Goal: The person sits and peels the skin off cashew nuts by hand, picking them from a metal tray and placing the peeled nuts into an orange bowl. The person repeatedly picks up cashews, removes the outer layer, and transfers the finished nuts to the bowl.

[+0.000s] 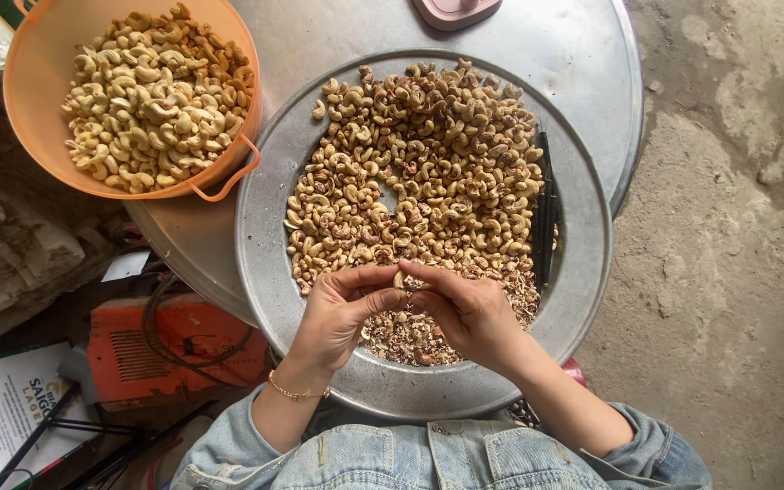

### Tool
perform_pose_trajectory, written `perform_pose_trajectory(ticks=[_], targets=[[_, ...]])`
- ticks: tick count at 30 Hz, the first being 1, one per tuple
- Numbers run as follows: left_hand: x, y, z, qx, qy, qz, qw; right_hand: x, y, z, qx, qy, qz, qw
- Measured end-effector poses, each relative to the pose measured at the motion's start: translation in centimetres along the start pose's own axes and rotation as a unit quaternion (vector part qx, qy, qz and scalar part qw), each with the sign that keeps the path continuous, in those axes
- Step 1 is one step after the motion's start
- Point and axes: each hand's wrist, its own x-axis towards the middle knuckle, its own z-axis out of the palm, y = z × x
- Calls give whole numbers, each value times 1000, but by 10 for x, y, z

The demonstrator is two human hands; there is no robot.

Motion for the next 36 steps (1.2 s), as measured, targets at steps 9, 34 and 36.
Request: perform_pose_trajectory(ticks=[9,34,36], targets=[[-10,-1,9,-34,31,5,999,-2,1,8,17,38,4,999],[-19,-11,-3,-42,51,9,998,-2,-6,15,26,29,1,999],[-20,-13,-4,-51,51,5,997,-2,-7,15,28,31,-1,999]])
